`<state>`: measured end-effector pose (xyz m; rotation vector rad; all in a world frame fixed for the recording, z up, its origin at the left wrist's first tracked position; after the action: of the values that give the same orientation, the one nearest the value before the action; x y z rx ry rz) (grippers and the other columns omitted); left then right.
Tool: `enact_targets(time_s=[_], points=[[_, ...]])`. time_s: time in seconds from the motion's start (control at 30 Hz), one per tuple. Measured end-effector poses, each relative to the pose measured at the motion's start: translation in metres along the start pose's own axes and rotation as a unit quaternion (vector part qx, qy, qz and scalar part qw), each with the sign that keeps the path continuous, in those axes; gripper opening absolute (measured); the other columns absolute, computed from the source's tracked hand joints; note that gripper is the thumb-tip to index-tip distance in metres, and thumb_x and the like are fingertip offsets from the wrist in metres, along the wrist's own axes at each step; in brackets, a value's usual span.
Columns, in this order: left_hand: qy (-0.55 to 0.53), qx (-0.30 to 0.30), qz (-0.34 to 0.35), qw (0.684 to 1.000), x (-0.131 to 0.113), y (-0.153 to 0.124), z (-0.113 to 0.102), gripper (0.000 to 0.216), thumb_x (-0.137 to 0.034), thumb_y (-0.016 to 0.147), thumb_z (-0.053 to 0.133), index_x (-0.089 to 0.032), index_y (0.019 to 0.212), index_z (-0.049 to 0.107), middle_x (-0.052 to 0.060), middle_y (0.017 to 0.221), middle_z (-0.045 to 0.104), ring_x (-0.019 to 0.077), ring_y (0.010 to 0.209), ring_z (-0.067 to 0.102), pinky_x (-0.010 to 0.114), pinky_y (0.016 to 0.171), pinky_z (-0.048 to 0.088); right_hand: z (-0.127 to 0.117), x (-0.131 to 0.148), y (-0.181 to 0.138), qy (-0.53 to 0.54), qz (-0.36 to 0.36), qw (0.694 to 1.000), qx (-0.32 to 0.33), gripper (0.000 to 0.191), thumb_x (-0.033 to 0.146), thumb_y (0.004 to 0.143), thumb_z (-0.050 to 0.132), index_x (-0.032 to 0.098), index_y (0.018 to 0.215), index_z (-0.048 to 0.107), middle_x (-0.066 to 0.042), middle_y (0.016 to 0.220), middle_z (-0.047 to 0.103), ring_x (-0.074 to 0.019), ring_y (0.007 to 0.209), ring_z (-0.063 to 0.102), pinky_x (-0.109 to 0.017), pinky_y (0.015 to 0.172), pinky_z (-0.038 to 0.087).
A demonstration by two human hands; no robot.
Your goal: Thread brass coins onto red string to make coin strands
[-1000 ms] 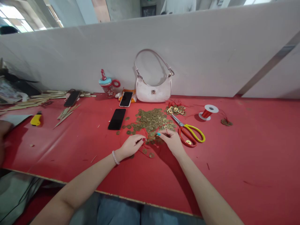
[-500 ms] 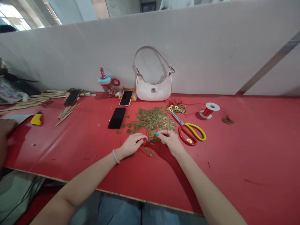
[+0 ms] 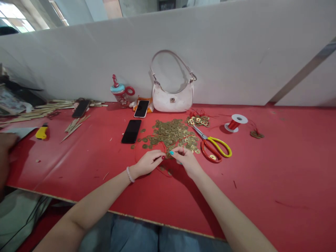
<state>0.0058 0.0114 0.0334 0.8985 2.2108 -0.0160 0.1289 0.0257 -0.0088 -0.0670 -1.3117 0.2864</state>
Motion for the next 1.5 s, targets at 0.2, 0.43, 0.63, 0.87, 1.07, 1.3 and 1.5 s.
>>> enact_targets(time_s=[0.2,0.43,0.63,0.87,1.07,1.3,1.5], points=[[0.004,0.035,0.011,0.999,-0.001,-0.001,0.007,0.027,-0.028,0.088,0.035,-0.014,0.088,0.058,0.006,0.079,0.06,0.0142,0.074,0.053,0.024,0.069,0.04,0.009,0.001,-0.005,-0.049,-0.015,0.999,0.002,0.029,0.04,0.06,0.07,0.016,0.067,0.057,0.007,0.051,0.041,-0.0034,0.044,0.028,-0.02,0.044,0.02],[-0.068,0.006,-0.032,0.997,0.001,0.002,0.001,0.03,-0.026,0.086,0.038,-0.013,0.061,0.05,0.0,0.06,0.049,0.0102,0.06,0.045,0.022,0.06,0.035,0.019,0.01,-0.01,-0.099,-0.045,0.994,0.022,0.03,0.045,0.069,0.061,0.018,0.078,0.055,0.007,0.053,0.036,-0.0058,0.046,0.028,-0.02,0.043,0.022],[-0.234,-0.031,-0.144,0.961,0.02,-0.001,-0.001,0.032,-0.036,0.084,0.039,-0.012,0.067,0.052,-0.002,0.056,0.044,0.0078,0.052,0.04,0.02,0.051,0.031,0.019,0.029,-0.019,-0.197,-0.132,0.971,0.007,0.027,0.042,0.084,0.038,0.022,0.095,0.053,0.0,0.07,0.051,-0.0121,0.063,0.048,-0.024,0.056,0.04],[-0.348,-0.039,-0.189,0.918,0.027,-0.004,0.004,0.037,-0.045,0.081,0.043,-0.012,0.067,0.051,-0.003,0.056,0.041,0.0048,0.047,0.034,0.017,0.044,0.027,0.023,0.04,-0.023,-0.325,-0.229,0.917,0.0,0.026,0.025,0.083,0.04,0.025,0.097,0.061,-0.004,0.102,0.064,-0.0198,0.099,0.055,-0.034,0.088,0.041],[-0.357,-0.029,-0.192,0.914,0.022,-0.004,0.004,0.039,-0.047,0.08,0.044,-0.011,0.073,0.056,-0.004,0.054,0.041,0.004,0.044,0.033,0.017,0.042,0.026,0.014,0.041,-0.023,-0.3,-0.209,0.929,-0.06,0.019,0.025,0.079,0.046,0.023,0.088,0.062,-0.003,0.076,0.064,-0.0166,0.068,0.058,-0.031,0.066,0.047],[-0.365,-0.034,-0.187,0.911,0.023,-0.003,0.005,0.042,-0.05,0.079,0.045,-0.01,0.072,0.056,-0.004,0.054,0.041,0.004,0.046,0.033,0.017,0.044,0.027,0.017,0.032,-0.02,-0.256,-0.163,0.952,-0.037,0.021,0.026,0.077,0.047,0.023,0.092,0.062,-0.002,0.074,0.063,-0.0145,0.065,0.057,-0.03,0.067,0.046],[-0.362,-0.026,-0.194,0.911,0.023,-0.003,0.006,0.043,-0.052,0.078,0.045,-0.011,0.072,0.054,-0.005,0.053,0.04,0.0037,0.043,0.031,0.018,0.042,0.025,0.018,0.03,-0.017,-0.219,-0.155,0.963,-0.023,0.013,0.023,0.073,0.05,0.021,0.083,0.059,-0.002,0.075,0.063,-0.0138,0.066,0.057,-0.029,0.067,0.047]])
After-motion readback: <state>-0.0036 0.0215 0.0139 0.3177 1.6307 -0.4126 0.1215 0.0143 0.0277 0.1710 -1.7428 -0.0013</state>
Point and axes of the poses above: each hand's wrist, its own y-axis towards the middle knuckle, its own z-axis out of the palm, x = y × z, the point moved 8 cm from there along y, towards the middle knuckle
